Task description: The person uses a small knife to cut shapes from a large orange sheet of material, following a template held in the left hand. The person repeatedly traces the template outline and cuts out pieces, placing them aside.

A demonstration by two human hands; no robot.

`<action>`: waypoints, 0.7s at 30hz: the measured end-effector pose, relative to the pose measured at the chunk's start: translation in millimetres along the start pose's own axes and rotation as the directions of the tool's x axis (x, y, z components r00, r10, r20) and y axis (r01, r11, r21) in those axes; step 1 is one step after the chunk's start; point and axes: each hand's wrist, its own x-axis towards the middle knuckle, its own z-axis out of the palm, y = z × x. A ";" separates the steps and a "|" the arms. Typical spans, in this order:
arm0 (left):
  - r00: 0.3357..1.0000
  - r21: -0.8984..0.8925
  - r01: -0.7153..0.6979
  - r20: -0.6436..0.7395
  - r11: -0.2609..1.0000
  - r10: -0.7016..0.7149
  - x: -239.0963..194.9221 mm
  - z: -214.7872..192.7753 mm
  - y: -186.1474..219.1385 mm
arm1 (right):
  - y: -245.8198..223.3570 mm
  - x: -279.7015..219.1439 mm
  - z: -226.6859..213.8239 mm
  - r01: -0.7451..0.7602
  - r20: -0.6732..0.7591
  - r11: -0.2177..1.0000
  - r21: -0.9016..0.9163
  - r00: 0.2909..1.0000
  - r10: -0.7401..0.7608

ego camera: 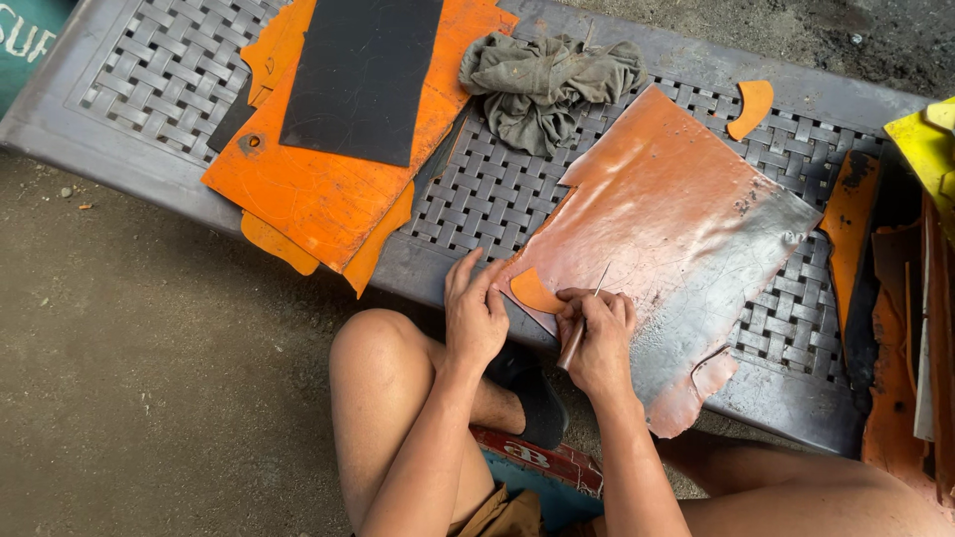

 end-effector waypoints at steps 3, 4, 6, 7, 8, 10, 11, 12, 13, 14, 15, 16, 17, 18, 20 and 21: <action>1.000 0.010 0.002 0.028 1.000 -0.002 0.7 0.3 1.6 | -6.5 -0.1 2.8 -0.010 0.012 1.000 -0.004 1.000 0.010; 0.999 0.012 -0.007 0.044 1.000 0.007 0.2 0.4 2.1 | -8.3 -0.2 3.6 0.008 0.003 1.000 -0.014 1.000 -0.008; 0.997 0.018 -0.025 0.079 1.000 0.024 -0.6 -0.6 2.4 | -12.4 -0.2 5.9 0.043 -0.015 0.999 -0.033 0.999 -0.044; 0.997 0.015 -0.024 0.079 1.000 0.023 -0.6 -1.0 2.1 | -14.4 -0.1 7.6 0.030 -0.003 0.998 -0.056 1.000 -0.031; 0.997 0.013 -0.023 0.079 1.000 0.022 -0.6 -1.3 1.7 | -16.4 0.2 9.8 0.018 0.008 0.997 -0.080 1.000 -0.017; 0.997 0.002 -0.012 0.079 1.000 0.012 -1.7 -0.8 1.5 | -20.2 -1.2 13.4 0.012 0.015 0.992 -0.127 1.000 -0.010; 0.997 -0.004 -0.006 0.077 1.000 0.006 -1.0 -0.6 1.2 | -22.5 -1.5 16.4 0.019 0.008 0.989 -0.148 1.000 -0.018; 0.997 -0.010 0.000 0.075 1.000 0.001 0.0 -0.4 0.7 | -23.8 -1.3 18.5 0.027 0.001 0.985 -0.169 1.000 -0.027; 0.997 -0.016 0.004 0.077 1.000 -0.003 0.4 -0.5 0.0 | -24.5 -1.0 20.2 0.060 -0.021 0.983 -0.173 0.998 -0.064; 0.997 -0.023 0.007 0.079 1.000 -0.006 0.7 -0.2 -0.6 | -24.8 -0.5 22.0 0.092 -0.042 0.980 -0.178 0.994 -0.101; 0.997 -0.028 0.015 0.081 0.999 -0.013 -0.3 -0.3 -1.6 | -24.8 -1.3 23.6 0.124 -0.060 0.975 -0.182 0.989 -0.137; 0.997 -0.040 0.021 0.073 0.999 -0.018 -0.3 -0.6 -3.0 | -23.6 -0.3 24.8 0.066 -0.053 0.988 -0.142 0.996 -0.074; 0.998 -0.054 0.027 0.066 0.998 -0.024 -0.7 -0.5 -3.9 | -21.5 1.1 24.4 0.004 -0.043 0.994 -0.105 0.999 -0.009; 0.998 -0.067 0.033 0.060 0.997 -0.029 -1.1 -0.6 -4.5 | -20.1 1.6 24.0 -0.059 -0.030 0.996 -0.069 0.998 0.057; 0.999 -0.085 0.027 0.030 0.996 -0.025 0.4 -0.4 -4.6 | -17.4 5.6 21.7 -0.230 -0.028 0.967 0.108 0.972 0.234; 1.000 -0.094 0.025 0.017 0.995 -0.024 -0.6 -0.6 -3.8 | -16.7 6.8 19.8 -0.312 -0.014 0.930 0.193 0.947 0.321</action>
